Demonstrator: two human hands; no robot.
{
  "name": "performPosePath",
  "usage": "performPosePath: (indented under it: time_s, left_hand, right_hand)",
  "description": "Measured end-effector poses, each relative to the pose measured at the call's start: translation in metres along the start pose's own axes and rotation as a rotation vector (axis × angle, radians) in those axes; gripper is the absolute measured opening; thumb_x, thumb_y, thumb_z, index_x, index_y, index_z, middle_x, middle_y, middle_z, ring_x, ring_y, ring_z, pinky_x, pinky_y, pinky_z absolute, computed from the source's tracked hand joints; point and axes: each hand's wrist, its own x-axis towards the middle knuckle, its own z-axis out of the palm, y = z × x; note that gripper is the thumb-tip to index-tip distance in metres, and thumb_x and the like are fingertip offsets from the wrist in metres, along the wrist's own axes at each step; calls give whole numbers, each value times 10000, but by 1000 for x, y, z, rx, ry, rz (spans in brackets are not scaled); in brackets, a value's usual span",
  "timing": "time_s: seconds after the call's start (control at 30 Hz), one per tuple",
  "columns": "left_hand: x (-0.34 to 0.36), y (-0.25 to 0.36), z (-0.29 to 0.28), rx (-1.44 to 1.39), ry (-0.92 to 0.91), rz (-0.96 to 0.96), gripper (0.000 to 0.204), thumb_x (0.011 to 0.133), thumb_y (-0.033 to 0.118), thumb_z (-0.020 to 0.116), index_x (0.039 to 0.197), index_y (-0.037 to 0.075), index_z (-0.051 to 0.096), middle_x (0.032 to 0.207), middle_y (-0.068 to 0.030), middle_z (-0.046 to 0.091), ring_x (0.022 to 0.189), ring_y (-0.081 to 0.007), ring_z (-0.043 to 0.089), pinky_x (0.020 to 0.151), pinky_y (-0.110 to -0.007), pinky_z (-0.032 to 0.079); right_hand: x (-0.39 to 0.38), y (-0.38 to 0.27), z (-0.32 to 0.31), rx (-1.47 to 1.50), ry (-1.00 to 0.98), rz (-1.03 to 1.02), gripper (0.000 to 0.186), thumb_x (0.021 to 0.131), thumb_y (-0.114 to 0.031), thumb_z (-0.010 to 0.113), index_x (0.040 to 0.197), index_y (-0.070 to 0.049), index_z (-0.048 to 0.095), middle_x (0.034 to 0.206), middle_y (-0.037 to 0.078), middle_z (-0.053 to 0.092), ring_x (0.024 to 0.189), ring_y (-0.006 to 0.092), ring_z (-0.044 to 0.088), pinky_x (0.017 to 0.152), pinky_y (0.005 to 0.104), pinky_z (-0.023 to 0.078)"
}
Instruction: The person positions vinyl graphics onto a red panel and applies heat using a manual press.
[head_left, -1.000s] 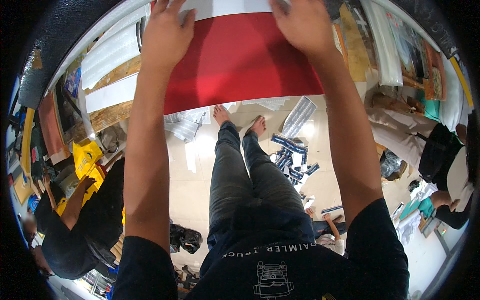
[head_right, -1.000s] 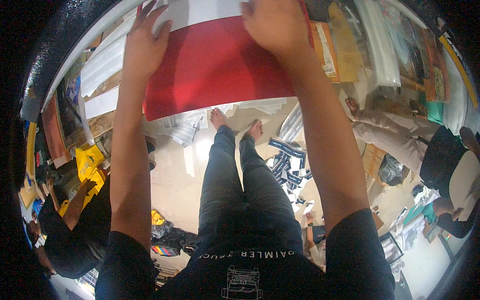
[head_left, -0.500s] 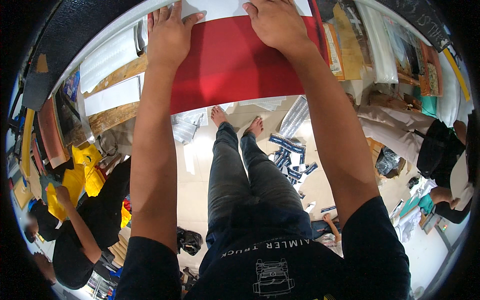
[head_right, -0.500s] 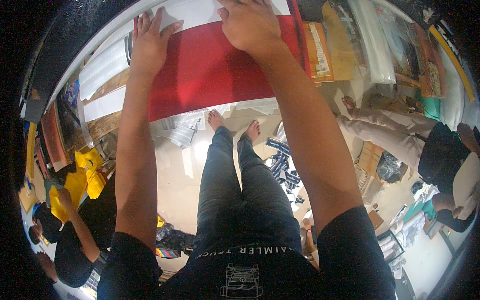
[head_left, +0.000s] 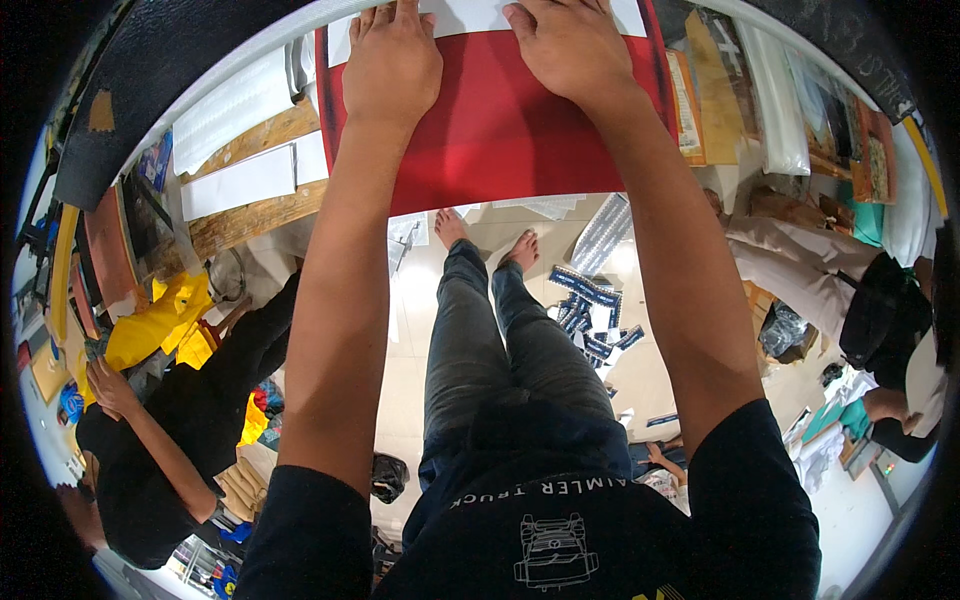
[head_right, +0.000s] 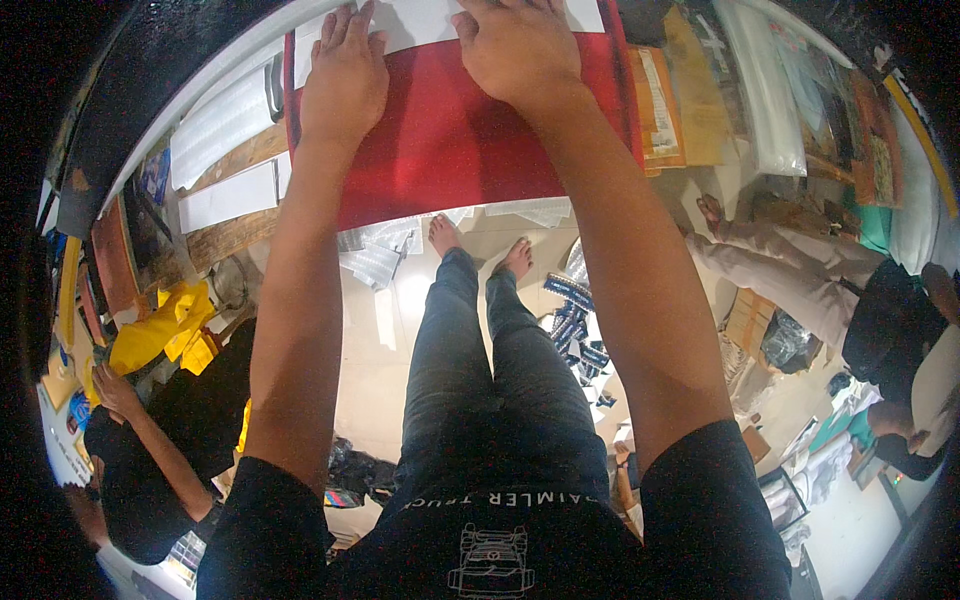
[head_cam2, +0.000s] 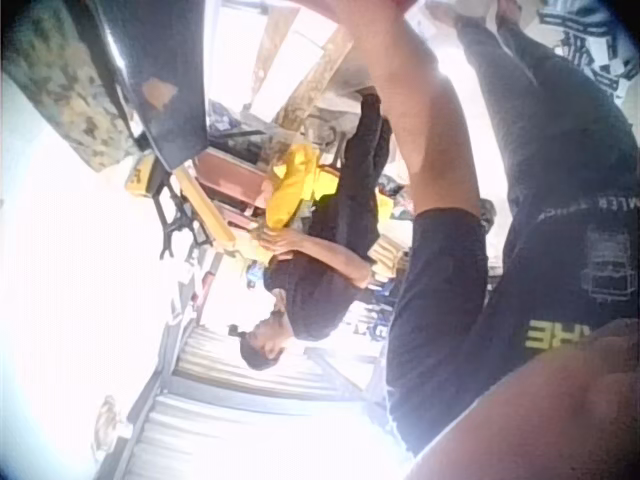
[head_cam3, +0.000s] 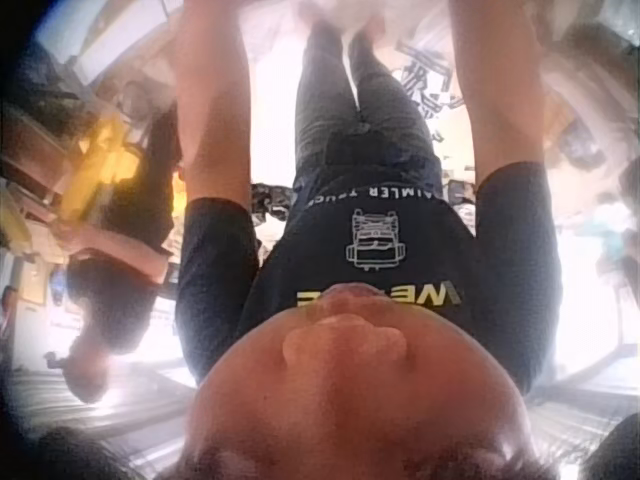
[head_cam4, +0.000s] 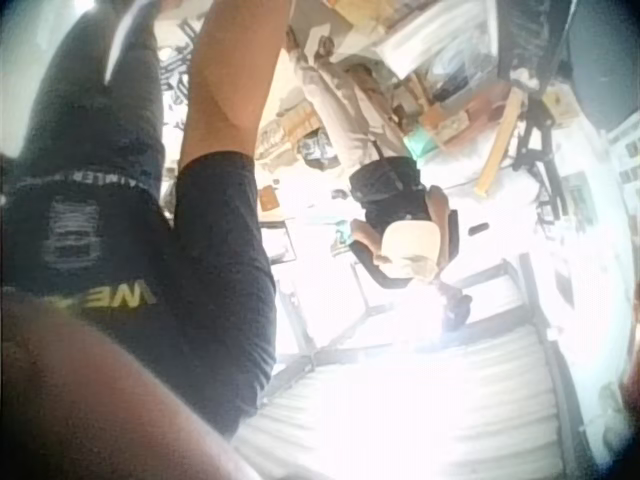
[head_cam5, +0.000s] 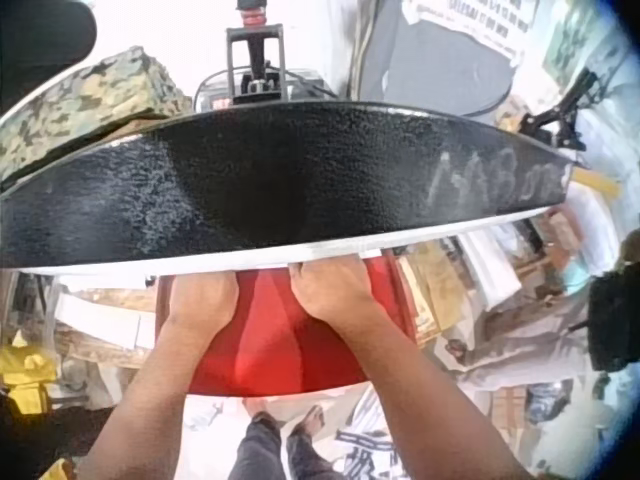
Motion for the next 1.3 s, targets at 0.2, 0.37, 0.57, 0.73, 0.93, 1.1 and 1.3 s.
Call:
performPosePath:
  time_s: [0.2, 0.37, 0.57, 0.73, 0.93, 1.1, 1.3]
  left_hand:
    - [-1, -4, -4, 10, 147, 49, 240, 893, 180, 600, 1062, 75, 735, 1001, -183, 708, 888, -381, 677, 806, -503, 539]
    - [-2, -6, -4, 99, 177, 120, 223, 931, 190, 603, 1050, 55, 734, 968, -195, 706, 871, -398, 674, 795, -514, 534]
    - [9, -10, -17, -148, 3, -46, 325, 1007, 313, 620, 931, 17, 732, 835, -227, 692, 761, -427, 665, 702, -528, 511]
    - [13, -8, -24, -205, -30, -135, 447, 1022, 386, 595, 1073, -43, 709, 1012, -291, 712, 951, -481, 674, 870, -544, 526]
    - [11, -13, -8, -257, -179, -273, 463, 1035, 482, 515, 1414, 216, 528, 1486, -231, 460, 1375, -504, 410, 1121, -659, 318]
    - [8, -27, 8, -18, -180, -60, 524, 1031, 486, 529, 1533, 348, 466, 1665, -188, 324, 1509, -510, 298, 1191, -683, 248]
    - [12, -19, -4, -271, -143, -218, 381, 1036, 397, 568, 1330, 172, 656, 1463, -184, 534, 1370, -425, 494, 1145, -577, 373]
  right_hand:
    - [-1, 3, 1, 21, -17, -16, 366, 959, -309, 560, 1080, -11, 734, 1102, 254, 721, 1050, 462, 672, 988, 564, 495]
    - [-1, 0, 6, 20, 79, -20, 361, 975, -306, 552, 1105, -16, 722, 1127, 258, 713, 1067, 452, 666, 999, 563, 486]
    - [-2, -10, 4, 81, 156, -13, 360, 988, -295, 559, 1175, -31, 716, 1204, 277, 688, 1176, 466, 618, 1081, 561, 437]
    - [-3, -10, 9, 37, 149, 12, 427, 1001, -302, 543, 1322, -49, 666, 1335, 248, 643, 1285, 453, 555, 1172, 550, 357]
    - [4, -25, -20, -21, -152, 178, 470, 1009, -368, 510, 1310, -48, 678, 1325, 267, 646, 1280, 444, 568, 1168, 545, 363]
    - [16, -7, -41, 12, -333, 150, 529, 1035, -430, 459, 1297, -25, 675, 1272, 281, 673, 1271, 424, 590, 1160, 508, 381]
    - [9, 21, -12, 163, -217, 67, 575, 1064, -449, 402, 1373, -12, 613, 1414, 266, 595, 1354, 429, 523, 1189, 496, 347]
